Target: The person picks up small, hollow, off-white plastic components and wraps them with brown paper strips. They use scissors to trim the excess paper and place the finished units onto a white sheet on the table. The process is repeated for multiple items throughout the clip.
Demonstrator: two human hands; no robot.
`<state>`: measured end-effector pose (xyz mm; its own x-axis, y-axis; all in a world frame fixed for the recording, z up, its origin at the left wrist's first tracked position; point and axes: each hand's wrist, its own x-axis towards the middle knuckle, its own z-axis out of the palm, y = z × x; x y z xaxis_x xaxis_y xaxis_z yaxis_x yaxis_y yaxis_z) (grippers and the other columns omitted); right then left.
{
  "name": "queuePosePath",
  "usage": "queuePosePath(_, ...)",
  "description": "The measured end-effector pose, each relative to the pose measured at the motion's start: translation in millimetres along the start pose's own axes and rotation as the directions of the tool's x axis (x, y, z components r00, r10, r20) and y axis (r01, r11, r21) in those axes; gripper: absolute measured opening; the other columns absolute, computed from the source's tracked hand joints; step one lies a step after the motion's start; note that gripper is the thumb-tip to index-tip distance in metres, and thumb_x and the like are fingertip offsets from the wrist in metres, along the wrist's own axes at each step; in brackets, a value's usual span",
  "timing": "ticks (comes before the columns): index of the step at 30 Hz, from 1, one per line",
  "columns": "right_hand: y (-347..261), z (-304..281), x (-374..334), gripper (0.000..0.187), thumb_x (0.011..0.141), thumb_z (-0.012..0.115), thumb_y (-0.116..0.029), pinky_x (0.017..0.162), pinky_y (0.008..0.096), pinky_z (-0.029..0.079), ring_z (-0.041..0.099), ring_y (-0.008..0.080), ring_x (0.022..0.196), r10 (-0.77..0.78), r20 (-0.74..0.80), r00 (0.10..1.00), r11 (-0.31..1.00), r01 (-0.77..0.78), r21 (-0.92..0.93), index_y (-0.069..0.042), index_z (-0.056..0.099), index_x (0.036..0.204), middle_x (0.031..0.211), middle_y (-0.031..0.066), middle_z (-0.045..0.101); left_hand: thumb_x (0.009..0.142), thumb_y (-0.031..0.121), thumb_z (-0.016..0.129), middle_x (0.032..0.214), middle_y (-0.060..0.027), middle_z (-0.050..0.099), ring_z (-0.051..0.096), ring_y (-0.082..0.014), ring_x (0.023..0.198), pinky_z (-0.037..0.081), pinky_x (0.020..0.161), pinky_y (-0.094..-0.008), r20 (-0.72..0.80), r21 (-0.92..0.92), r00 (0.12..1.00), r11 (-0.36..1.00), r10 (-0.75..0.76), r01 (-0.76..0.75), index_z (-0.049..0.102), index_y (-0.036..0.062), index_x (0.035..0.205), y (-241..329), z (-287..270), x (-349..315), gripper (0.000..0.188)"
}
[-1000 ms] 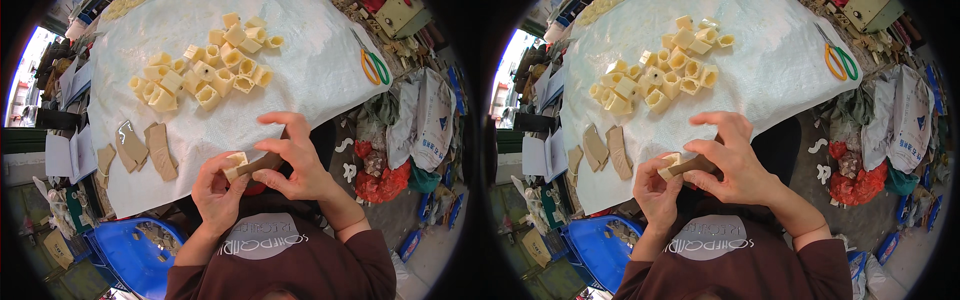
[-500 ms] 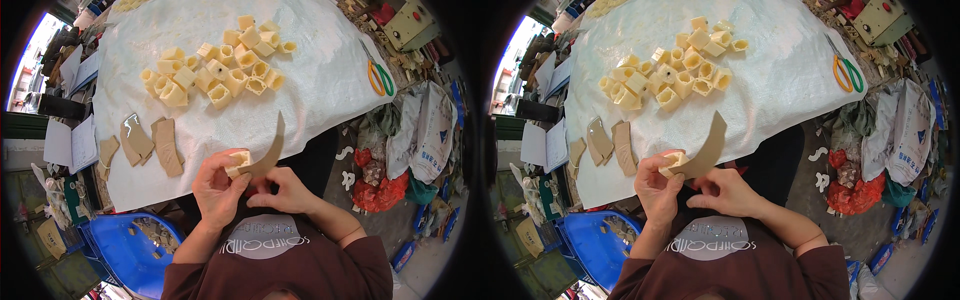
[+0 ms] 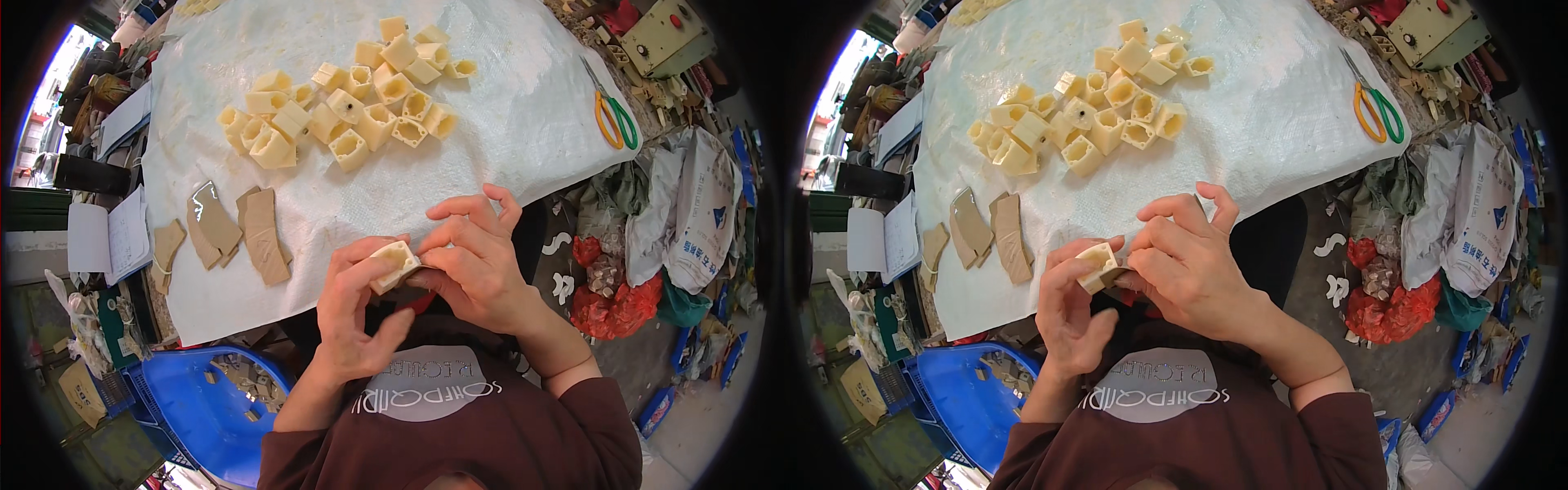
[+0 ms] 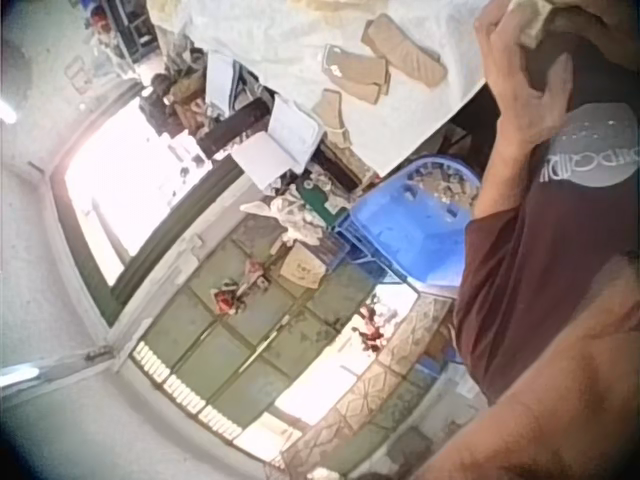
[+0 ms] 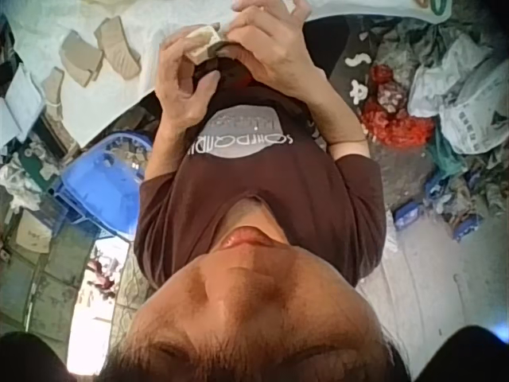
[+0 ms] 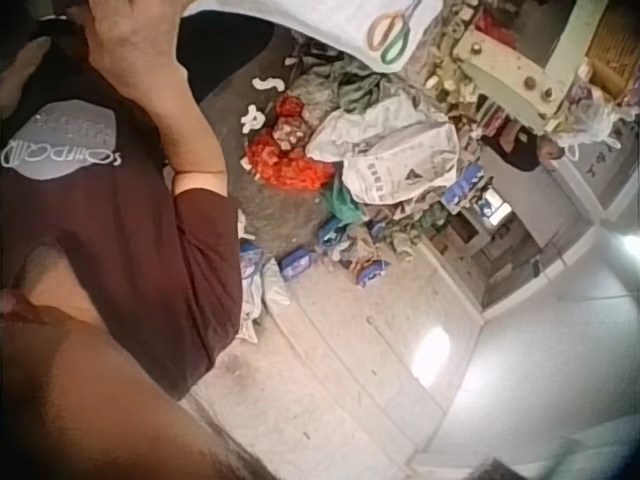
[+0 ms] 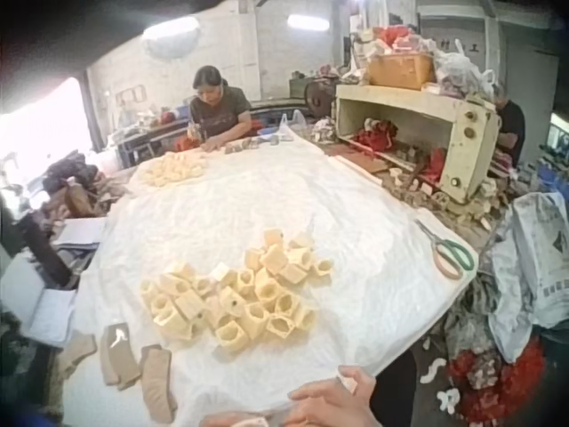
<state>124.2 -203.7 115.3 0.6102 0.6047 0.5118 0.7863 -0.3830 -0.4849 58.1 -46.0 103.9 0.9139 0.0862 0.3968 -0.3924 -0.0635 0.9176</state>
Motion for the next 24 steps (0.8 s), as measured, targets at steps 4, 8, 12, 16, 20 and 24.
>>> queuePosePath(4, -2.3, 1.5, -0.1, 0.017, 0.06, 0.068, -0.012, 0.086, 0.0508, 0.023, 0.05, 0.0178, 0.08, 0.06, 0.022, 0.998, 0.997, -0.061, 0.042, -0.011, 0.055, 0.069, 0.069, -0.0026, 0.046, 0.089, 0.006, 0.046, 0.109, -0.0175, 0.049, 0.055, -0.0306, 0.102, 0.046, 0.085, -0.0371, 0.097, 0.059, 0.994, 0.997, -0.045, 0.039, 0.044, -0.0014, 0.11, -12.0, -12.4, -5.0, 0.023)
queuePosePath(8, -5.3, 8.6, -4.1, 0.017, 0.057, 0.065, -0.01, 0.081, 0.0493, 0.024, 0.049, 0.0163, 0.072, -0.055, -0.073, 0.996, 0.998, 0.056, 0.001, -0.012, 0.052, 0.068, 0.066, -0.0042, 0.043, 0.093, 0.021, 0.046, 0.107, -0.0158, 0.052, 0.057, -0.0236, 0.096, 0.047, 0.081, -0.0321, -0.021, 0.022, 0.98, 0.98, -0.196, 0.197, 0.044, -0.0004, 0.11, -15.4, -4.4, -9.9, 0.027)
queuePosePath(12, -16.9, 13.0, -5.2, 0.015, 0.055, 0.062, -0.011, 0.078, 0.048, 0.024, 0.049, 0.0144, 0.067, -0.146, -0.183, 0.972, 0.986, 0.13, -0.101, -0.013, 0.051, 0.065, 0.064, -0.0059, 0.041, 0.092, 0.014, 0.047, 0.102, -0.0119, 0.055, 0.056, -0.0173, 0.089, 0.045, 0.077, -0.0271, -0.071, -0.098, 0.968, 0.967, -0.241, 0.234, 0.048, 0.0001, 0.108, -12.3, 2.7, -9.0, 0.021)
queuePosePath(16, -30.5, 8.0, -11.0, 0.012, 0.056, 0.059, -0.011, 0.072, 0.0486, 0.028, 0.049, 0.012, 0.069, -0.214, -0.116, 0.97, 0.977, 0.212, -0.03, -0.014, 0.052, 0.065, 0.065, -0.0044, 0.044, 0.092, 0.009, 0.045, 0.1, -0.0106, 0.055, 0.057, -0.0179, 0.091, 0.044, 0.08, -0.0276, -0.109, -0.071, 0.923, 0.929, -0.37, 0.364, 0.047, 0.0001, 0.108, -7.9, 1.8, -4.5, 0.019)
queuePosePath(20, -32.1, 2.2, -9.4, 0.007, 0.072, 0.06, -0.014, 0.073, 0.0455, 0.034, 0.05, 0.0167, 0.07, -0.243, 0.083, 0.967, 0.97, 0.241, 0.034, -0.012, 0.054, 0.075, 0.069, 0.0018, 0.048, 0.091, 0.004, 0.042, 0.105, -0.0135, 0.052, 0.058, -0.0252, 0.098, 0.047, 0.087, -0.0343, -0.231, -0.359, 0.889, 0.884, -0.395, 0.299, 0.041, -0.0009, 0.11, -16.4, -12.4, 16.9, 0.019)
queuePosePath(24, -6.0, -3.7, -6.6, 0.014, 0.072, 0.067, -0.017, 0.079, 0.0387, 0.029, 0.049, 0.0183, 0.07, 0.1, 0.04, 0.994, 0.958, -0.107, 0.267, -0.01, 0.056, 0.075, 0.069, -0.0008, 0.049, 0.092, 0.014, 0.045, 0.109, -0.015, 0.051, 0.055, -0.0299, 0.102, 0.05, 0.082, -0.0371, 0.025, -0.573, 0.874, 0.71, -0.485, 0.41, 0.038, -0.0006, 0.118, -7.5, -10.4, 5.0, 0.031)
